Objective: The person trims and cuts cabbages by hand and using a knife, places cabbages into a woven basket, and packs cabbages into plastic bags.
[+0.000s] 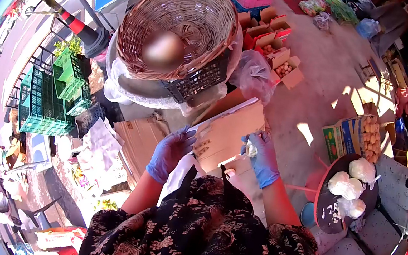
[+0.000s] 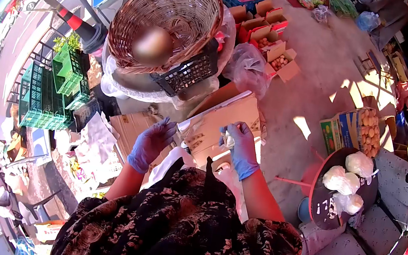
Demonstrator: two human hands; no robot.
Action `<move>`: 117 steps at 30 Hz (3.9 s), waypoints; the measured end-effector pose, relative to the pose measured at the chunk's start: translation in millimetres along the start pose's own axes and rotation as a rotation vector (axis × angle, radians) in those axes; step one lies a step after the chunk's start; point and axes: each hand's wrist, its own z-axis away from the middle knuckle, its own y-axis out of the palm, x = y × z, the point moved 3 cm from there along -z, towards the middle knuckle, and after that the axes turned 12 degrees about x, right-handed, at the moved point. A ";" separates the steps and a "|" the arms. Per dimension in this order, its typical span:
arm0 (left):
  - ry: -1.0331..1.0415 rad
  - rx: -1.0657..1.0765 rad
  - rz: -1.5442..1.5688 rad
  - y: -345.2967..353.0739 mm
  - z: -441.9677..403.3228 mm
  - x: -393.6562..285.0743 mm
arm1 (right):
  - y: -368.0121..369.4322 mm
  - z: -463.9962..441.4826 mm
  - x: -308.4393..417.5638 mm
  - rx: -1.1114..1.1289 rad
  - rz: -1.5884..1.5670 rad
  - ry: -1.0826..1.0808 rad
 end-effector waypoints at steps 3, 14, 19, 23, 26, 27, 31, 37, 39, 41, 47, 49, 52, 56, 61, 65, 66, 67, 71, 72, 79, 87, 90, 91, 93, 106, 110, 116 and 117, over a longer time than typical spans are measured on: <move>-0.182 0.145 0.006 29.9 -3.9 39.1 | -32.5 48.1 4.9 -0.065 0.027 0.006; -0.634 0.581 -0.083 109.1 -32.4 81.9 | -50.0 196.5 4.9 -0.386 -0.261 -0.467; -0.840 0.575 -0.107 106.9 -31.8 84.1 | -41.0 248.0 -36.9 -0.587 -0.429 -0.549; -0.842 0.507 -0.060 99.9 -27.6 98.2 | -44.3 278.7 -52.0 -0.681 -0.535 -0.515; -0.906 0.531 0.053 81.5 -29.2 119.8 | -58.0 281.4 -54.9 -0.709 -0.495 -0.514; -0.910 0.515 0.054 80.3 -27.7 125.3 | -61.2 282.5 -52.9 -0.707 -0.486 -0.514; -0.900 0.485 0.052 90.5 -21.7 148.8 | -82.5 292.4 -35.5 -0.651 -0.464 -0.581; -0.778 0.477 0.006 144.3 -33.1 210.8 | -171.6 349.7 -1.0 -0.645 -0.445 -0.584; -0.731 0.498 -0.005 176.1 -32.1 241.9 | -208.0 379.5 13.0 -0.655 -0.477 -0.612; -0.726 0.498 -0.062 206.5 -29.3 284.5 | -249.6 410.7 23.8 -0.632 -0.514 -0.621; -0.876 0.473 -0.188 266.4 -22.2 377.6 | -330.3 484.1 58.0 -0.687 -0.604 -0.783; -0.856 0.466 -0.276 274.9 -31.0 393.1 | -350.3 494.8 65.8 -0.770 -0.634 -0.768; -0.874 0.408 -0.376 292.0 -54.7 422.1 | -391.6 500.1 64.1 -0.747 -0.698 -0.808; -0.956 0.436 -0.443 325.8 -105.7 473.5 | -442.1 499.5 63.2 -0.805 -0.771 -0.807; -0.910 0.560 -0.850 380.1 -185.5 558.4 | -501.6 485.0 87.1 -0.936 -0.819 -0.755; -0.878 0.681 -1.141 412.4 -246.9 621.3 | -561.0 458.6 92.3 -1.095 -0.854 -0.778; -0.868 0.663 -1.180 432.4 -254.3 631.2 | -570.9 451.4 100.6 -1.149 -0.876 -0.776; -0.859 0.648 -1.219 451.7 -259.6 640.7 | -581.9 446.7 105.8 -1.205 -0.900 -0.773; -0.878 0.848 -1.168 488.9 -294.1 674.9 | -634.1 421.1 102.2 -1.177 -0.866 -0.749; -0.871 0.847 -1.180 497.4 -296.3 680.7 | -652.6 418.7 91.2 -1.160 -0.723 -0.644; -0.910 0.693 -1.150 491.1 -290.5 725.4 | -693.3 462.2 150.7 -1.533 0.578 -0.071; -0.931 0.506 -1.018 481.4 -241.2 795.9 | -801.2 462.6 219.8 -1.400 0.766 0.101; -0.852 0.531 -1.056 494.5 -223.9 813.2 | -828.5 460.3 214.0 -1.234 0.518 0.002; -0.811 0.553 -1.057 498.7 -221.0 818.2 | -833.0 463.5 219.7 -1.192 0.484 -0.010; -0.606 0.553 -1.066 502.3 -216.9 816.8 | -846.3 467.8 207.0 -1.168 0.256 -0.118; 0.155 0.340 -1.505 456.8 -257.9 741.7 | -840.7 392.3 270.4 -1.145 0.971 -0.496; 0.209 0.391 -1.608 466.6 -251.7 745.5 | -831.6 399.7 248.1 -1.049 1.218 -0.442; 0.285 0.749 -1.623 503.0 -243.8 770.4 | -818.0 429.3 223.2 -1.078 1.214 -0.345; 0.231 0.739 -1.555 508.3 -243.7 777.5 | -814.2 435.5 225.1 -1.067 1.183 -0.326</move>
